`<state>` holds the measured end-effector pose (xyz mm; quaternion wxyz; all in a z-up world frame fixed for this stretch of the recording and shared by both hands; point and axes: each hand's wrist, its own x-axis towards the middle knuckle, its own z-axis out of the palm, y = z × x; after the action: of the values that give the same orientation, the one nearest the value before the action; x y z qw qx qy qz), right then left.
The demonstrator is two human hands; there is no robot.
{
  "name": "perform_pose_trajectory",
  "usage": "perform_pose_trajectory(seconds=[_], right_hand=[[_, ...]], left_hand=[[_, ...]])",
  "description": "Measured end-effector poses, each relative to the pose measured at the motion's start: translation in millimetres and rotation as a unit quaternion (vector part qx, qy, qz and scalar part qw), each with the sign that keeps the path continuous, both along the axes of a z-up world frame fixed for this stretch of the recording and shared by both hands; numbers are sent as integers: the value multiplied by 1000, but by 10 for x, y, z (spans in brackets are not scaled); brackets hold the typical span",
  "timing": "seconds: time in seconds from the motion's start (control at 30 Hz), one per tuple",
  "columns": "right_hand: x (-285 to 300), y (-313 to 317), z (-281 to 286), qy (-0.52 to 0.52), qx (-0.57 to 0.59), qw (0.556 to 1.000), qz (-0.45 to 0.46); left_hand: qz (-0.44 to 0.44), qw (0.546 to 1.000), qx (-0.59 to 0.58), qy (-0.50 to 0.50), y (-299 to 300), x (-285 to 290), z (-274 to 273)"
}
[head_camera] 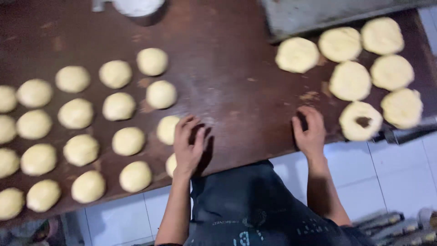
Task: The recorder is stuffing balls of dough with a brown filling and shaping them into round buns on a wooden table.
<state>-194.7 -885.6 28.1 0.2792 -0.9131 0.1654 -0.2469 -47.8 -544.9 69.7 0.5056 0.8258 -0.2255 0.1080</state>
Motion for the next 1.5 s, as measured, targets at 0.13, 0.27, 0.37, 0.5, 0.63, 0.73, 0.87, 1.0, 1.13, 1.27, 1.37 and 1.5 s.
perform_pose_trajectory(seconds=[0.13,0.27,0.37,0.5,0.63,0.73,0.87,1.0,1.13,1.27,1.37,1.5], right_hand=[[-676,-951,58,5,0,995,-100],[-1104,-1695,356,106,-38,986,-124],[-1192,-1917,594,189,-48,980,-30],[-978,-2008,652,389,-2,921,4],[-894,-2128,561,416,-44,908,-1],[-934,-2233,466,444,-31,895,26],[-1111,-2363,95,295,43,951,83],[-1156,-2103,321,189,18,978,89],[-935,-1719,770,271,110,952,87],[-556,-1263,816,204,233,917,253],[-260,-907,683,124,271,892,340],[149,-438,556,24,335,849,408]], left_hand=[[-157,983,34,90,-1341,-290,-114],[-366,921,78,110,-2702,-639,-135],[-383,902,188,69,-3399,-934,-107],[-363,870,334,5,-3963,-1168,-184],[-384,855,346,34,-4234,-1322,-779],[-354,892,280,14,-4297,-1273,-870],[-440,880,112,140,-4253,-1115,-727],[-511,853,33,103,-4035,-1087,-728],[-517,845,67,118,-3291,-836,-54],[-463,849,101,235,-2421,-677,291],[-386,906,-46,168,-1883,-633,185],[-162,543,-610,555,-1525,-573,275]])
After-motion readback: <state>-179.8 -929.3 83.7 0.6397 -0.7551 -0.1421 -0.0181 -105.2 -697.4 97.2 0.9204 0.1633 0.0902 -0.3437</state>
